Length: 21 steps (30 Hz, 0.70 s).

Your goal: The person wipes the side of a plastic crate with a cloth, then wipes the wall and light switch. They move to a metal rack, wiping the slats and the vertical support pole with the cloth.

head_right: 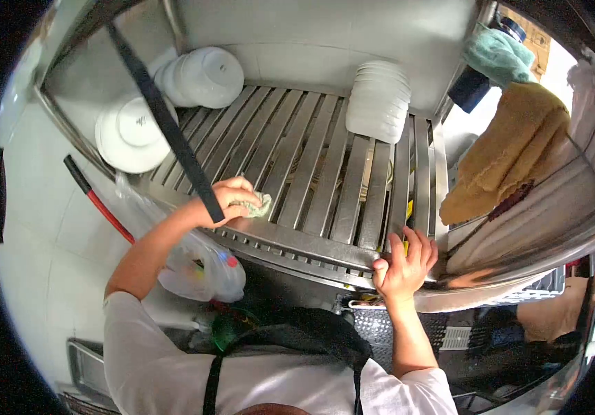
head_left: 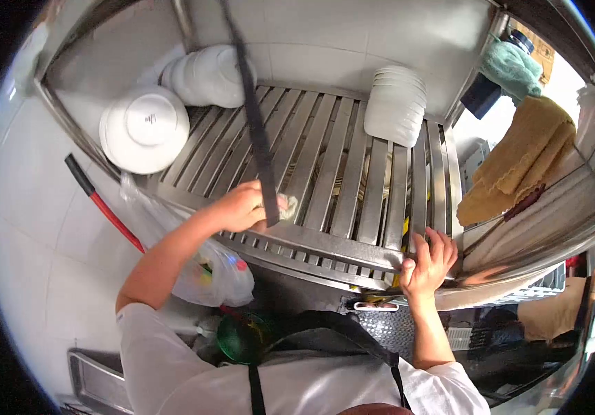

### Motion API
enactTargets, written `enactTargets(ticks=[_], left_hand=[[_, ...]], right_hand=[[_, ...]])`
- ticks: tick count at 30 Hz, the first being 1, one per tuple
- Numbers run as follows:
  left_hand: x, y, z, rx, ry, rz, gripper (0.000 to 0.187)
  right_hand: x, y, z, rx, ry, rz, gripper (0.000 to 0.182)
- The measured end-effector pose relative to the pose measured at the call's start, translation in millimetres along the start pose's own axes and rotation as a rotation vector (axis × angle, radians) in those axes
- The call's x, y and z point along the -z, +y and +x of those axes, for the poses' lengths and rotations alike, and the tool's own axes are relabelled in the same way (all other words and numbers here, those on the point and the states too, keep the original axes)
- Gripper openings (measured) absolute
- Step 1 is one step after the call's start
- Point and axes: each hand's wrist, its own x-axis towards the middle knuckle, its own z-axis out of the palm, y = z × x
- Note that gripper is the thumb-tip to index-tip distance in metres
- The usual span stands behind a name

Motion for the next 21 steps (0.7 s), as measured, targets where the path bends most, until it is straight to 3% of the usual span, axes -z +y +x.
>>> enactTargets(ticks=[3, 7, 11, 14, 17, 20, 21], left_hand=[[-1, -3, 26, -0.016, 0.025, 0.111, 0.027], [-4, -46, 115, -0.017, 0.086, 0.182, 0.027], [0, -82, 227, 0.201, 0.106, 0.288, 0.027], [-13, -141, 293, 0.224, 0.433, 0.416, 0.029], [-19, -133, 326, 0.447, 0.903, 0.021, 0.03], [-17, -135, 322, 0.163, 0.605, 0.333, 0.028], [-15, -136, 323, 0.19, 0.534, 0.298, 0.027]], right_hand=[[0, -1, 0, -0.012, 0.004, 0.007, 0.069], [2, 1, 0, -0.011, 0.006, 0.021, 0.068], [0, 4, -2, -0.004, 0.036, 0.016, 0.07], [2, 4, -2, -0.021, 0.016, 0.011, 0.07], [0, 6, -4, -0.036, 0.039, 0.005, 0.072], [0, 5, -2, -0.028, 0.057, 0.005, 0.072], [0, 4, -1, -0.031, 0.058, 0.013, 0.071]])
